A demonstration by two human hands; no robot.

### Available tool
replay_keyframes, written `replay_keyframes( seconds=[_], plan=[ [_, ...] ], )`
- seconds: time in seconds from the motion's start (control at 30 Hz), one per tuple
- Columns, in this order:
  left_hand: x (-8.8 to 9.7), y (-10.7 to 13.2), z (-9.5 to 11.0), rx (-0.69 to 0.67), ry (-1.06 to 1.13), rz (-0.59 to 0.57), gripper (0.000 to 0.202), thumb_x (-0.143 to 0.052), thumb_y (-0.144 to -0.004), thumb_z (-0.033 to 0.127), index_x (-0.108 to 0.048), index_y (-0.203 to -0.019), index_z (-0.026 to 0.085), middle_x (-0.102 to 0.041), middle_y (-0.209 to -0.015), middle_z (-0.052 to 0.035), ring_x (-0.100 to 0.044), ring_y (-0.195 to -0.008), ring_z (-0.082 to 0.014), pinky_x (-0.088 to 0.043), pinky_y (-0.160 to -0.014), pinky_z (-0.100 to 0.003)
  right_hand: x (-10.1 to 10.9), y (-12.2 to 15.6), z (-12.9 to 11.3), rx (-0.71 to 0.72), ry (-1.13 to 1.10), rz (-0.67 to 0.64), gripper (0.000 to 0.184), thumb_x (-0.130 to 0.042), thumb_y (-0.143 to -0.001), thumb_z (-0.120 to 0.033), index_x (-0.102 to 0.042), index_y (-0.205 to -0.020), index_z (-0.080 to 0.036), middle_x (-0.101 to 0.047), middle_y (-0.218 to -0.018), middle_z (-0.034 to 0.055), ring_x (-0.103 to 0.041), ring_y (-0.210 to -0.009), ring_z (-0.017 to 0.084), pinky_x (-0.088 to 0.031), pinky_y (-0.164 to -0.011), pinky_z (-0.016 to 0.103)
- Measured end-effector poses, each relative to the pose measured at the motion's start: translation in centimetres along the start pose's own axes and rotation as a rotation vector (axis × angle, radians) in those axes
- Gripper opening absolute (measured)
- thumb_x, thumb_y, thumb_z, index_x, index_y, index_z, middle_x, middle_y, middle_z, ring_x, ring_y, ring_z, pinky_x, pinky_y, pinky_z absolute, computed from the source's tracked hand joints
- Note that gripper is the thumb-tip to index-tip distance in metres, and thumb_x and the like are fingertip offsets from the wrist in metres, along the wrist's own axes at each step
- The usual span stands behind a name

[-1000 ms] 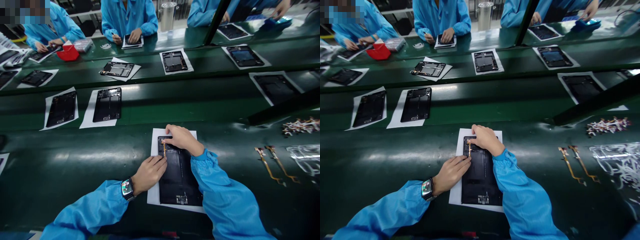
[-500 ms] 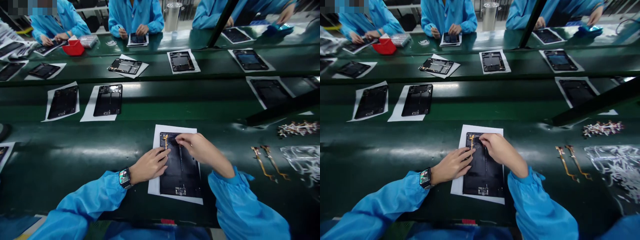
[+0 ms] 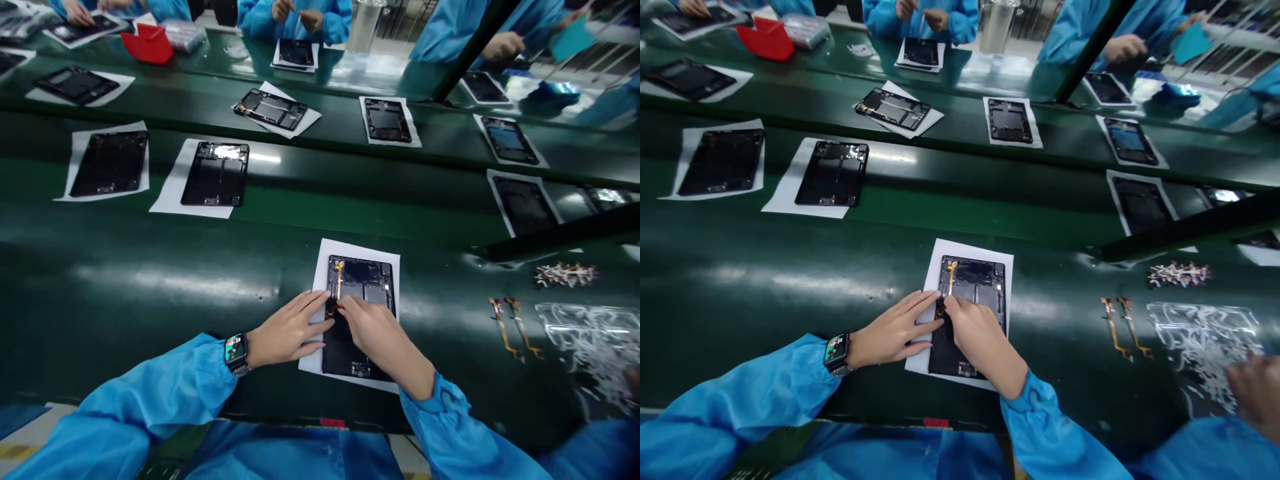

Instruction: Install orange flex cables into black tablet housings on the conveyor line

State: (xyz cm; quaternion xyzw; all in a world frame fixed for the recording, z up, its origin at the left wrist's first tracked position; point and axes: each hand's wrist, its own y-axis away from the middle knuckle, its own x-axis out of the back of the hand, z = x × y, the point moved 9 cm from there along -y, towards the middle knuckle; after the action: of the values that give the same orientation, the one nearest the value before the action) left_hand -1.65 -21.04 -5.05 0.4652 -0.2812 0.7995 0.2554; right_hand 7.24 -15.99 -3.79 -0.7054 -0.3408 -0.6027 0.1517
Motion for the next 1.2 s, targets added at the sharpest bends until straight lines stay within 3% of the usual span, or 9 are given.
replay_keyframes(
  seconds=[0.23,0.47,0.87,1.03,1.2],
  plan=[
    [0.0,0.1,-0.3,-0.015,0.023,0.021,0.042,-0.059,-0.092,0.032,-0.055,-0.13,0.015,-0.028,-0.154,-0.0201,-0.026,-0.144,-0.0332,-0.032,-0.115,-0.052,-0.2,0.4,0.1,-0.015,0.018,0.012,0.016,-0.043,-0.097,-0.017,-0.058,-0.104,-0.017,-0.07,-0.086,0.0073,-0.067,-0.068,0.021,-0.039,-0.055,0.028],
    [-0.3,0.0,-0.4,-0.004,0.03,0.034,0.037,-0.059,-0.092,0.031,-0.058,-0.125,0.016,-0.032,-0.153,-0.0185,-0.03,-0.142,-0.0311,-0.032,-0.115,-0.05,-0.2,0.5,0.6,-0.145,-0.191,0.228,0.015,-0.046,-0.097,-0.027,-0.06,-0.097,-0.021,-0.073,-0.086,0.0046,-0.07,-0.07,0.021,-0.045,-0.058,0.028],
    [-0.2,-0.1,-0.3,-0.011,0.018,0.04,0.036,-0.057,-0.093,0.031,-0.058,-0.125,0.016,-0.034,-0.151,-0.0193,-0.033,-0.14,-0.0314,-0.032,-0.115,-0.049,1.3,2.4,0.9,-0.19,-0.382,0.348,0.014,-0.053,-0.095,-0.027,-0.065,-0.099,-0.021,-0.075,-0.091,0.0033,-0.072,-0.078,0.019,-0.052,-0.065,0.026],
    [-0.5,-0.1,-0.4,-0.003,0.015,0.016,0.037,-0.057,-0.093,0.03,-0.057,-0.126,0.015,-0.032,-0.151,-0.0207,-0.032,-0.141,-0.0322,-0.031,-0.115,-0.05,0.7,1.7,0.4,-0.189,-0.315,0.325,0.017,-0.051,-0.096,-0.028,-0.064,-0.098,-0.019,-0.074,-0.086,0.0042,-0.071,-0.071,0.019,-0.049,-0.059,0.026],
    [-0.6,-0.1,-0.3,-0.005,0.001,-0.004,0.038,-0.055,-0.094,0.031,-0.055,-0.128,0.015,-0.033,-0.151,-0.0205,-0.029,-0.143,-0.0318,-0.03,-0.116,-0.05,0.0,0.3,-0.6,-0.21,-0.09,0.183,0.02,-0.044,-0.096,-0.026,-0.062,-0.094,-0.018,-0.072,-0.075,0.0057,-0.067,-0.059,0.021,-0.038,-0.05,0.028]
  ],
)
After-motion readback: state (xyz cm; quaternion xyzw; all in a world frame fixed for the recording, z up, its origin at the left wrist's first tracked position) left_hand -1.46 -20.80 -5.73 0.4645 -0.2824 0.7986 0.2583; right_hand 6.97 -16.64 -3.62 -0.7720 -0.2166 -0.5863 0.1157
